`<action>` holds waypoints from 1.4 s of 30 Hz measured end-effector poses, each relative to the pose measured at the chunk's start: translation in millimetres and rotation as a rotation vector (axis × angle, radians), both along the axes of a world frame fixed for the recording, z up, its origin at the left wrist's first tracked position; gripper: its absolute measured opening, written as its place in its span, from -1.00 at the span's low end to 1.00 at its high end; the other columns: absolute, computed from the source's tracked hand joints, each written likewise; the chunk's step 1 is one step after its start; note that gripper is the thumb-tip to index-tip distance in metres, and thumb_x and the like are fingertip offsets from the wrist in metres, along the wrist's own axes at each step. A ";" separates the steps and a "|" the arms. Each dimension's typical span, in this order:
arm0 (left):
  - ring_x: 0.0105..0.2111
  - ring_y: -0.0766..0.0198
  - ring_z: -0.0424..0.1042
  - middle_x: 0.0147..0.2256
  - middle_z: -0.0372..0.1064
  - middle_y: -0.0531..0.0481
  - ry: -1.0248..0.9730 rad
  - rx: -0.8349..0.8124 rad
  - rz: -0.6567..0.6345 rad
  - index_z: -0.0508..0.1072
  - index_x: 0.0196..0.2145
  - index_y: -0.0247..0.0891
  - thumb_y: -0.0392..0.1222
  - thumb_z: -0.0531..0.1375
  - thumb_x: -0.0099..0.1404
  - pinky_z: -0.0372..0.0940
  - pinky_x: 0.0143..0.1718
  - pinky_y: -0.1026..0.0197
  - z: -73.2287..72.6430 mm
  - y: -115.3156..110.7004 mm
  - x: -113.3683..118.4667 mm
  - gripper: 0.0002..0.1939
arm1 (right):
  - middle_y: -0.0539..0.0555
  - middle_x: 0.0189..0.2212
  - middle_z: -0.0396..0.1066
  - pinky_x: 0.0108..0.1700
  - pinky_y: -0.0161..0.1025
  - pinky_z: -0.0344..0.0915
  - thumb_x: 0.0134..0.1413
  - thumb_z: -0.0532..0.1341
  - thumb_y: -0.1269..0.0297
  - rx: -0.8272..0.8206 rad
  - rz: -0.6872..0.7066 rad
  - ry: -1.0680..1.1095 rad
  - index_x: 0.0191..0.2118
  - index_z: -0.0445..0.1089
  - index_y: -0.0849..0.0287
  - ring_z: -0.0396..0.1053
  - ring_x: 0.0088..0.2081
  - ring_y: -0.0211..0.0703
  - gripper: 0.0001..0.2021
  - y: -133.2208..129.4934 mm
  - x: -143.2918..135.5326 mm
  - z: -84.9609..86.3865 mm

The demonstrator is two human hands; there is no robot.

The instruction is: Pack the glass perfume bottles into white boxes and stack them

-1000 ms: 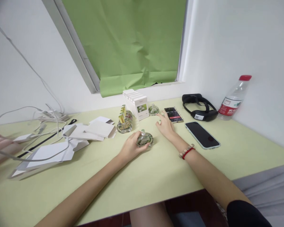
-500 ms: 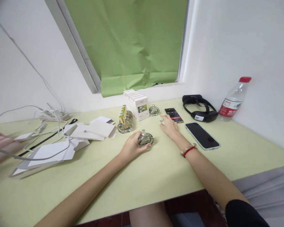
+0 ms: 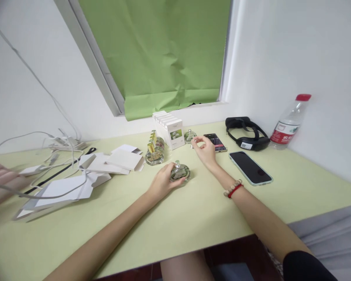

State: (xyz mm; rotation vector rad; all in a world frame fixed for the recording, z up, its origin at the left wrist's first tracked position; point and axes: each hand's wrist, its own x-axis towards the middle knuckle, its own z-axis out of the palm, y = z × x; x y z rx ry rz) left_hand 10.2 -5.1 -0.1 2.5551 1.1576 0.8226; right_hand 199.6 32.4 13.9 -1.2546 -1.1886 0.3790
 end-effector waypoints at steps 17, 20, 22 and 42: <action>-0.33 0.22 0.31 -0.35 0.30 0.01 -0.017 0.014 -0.036 0.18 -0.30 -0.20 0.01 0.15 0.14 0.20 -0.32 0.21 -3.5 2.9 0.3 -0.71 | 0.00 -0.42 0.43 -0.49 -0.40 0.08 -0.29 0.30 0.14 -0.201 0.765 0.214 -0.58 0.44 0.18 0.24 -0.46 -0.36 -0.80 -22.2 -23.7 14.3; -0.31 0.21 0.31 -0.35 0.30 0.01 -0.005 0.012 -0.024 0.17 -0.31 -0.20 0.02 0.14 0.14 0.20 -0.32 0.20 -3.4 2.6 0.1 -0.71 | 0.01 -0.41 0.45 -0.40 -0.36 0.14 -0.27 0.27 0.14 -0.186 0.775 0.157 -0.62 0.42 0.18 0.29 -0.40 -0.31 -0.80 -23.4 -23.7 16.8; -0.31 0.20 0.31 -0.35 0.30 0.01 0.000 0.013 -0.017 0.17 -0.32 -0.20 0.02 0.14 0.14 0.20 -0.32 0.20 -3.3 2.2 0.1 -0.71 | 0.01 -0.44 0.46 -0.39 -0.35 0.14 -0.27 0.27 0.14 -0.201 0.757 0.142 -0.59 0.43 0.17 0.29 -0.39 -0.30 -0.81 -22.7 -23.1 17.2; -0.33 0.21 0.30 -0.35 0.29 0.00 -0.033 0.010 -0.022 0.20 -0.30 -0.21 -0.01 0.15 0.12 0.21 -0.30 0.20 -0.4 0.3 1.8 -0.71 | -0.04 -0.69 0.30 -0.47 -0.36 0.14 -0.25 0.23 0.00 -0.138 0.658 0.278 -0.72 0.32 0.20 0.23 -0.58 -0.36 -0.65 -14.7 -37.7 10.9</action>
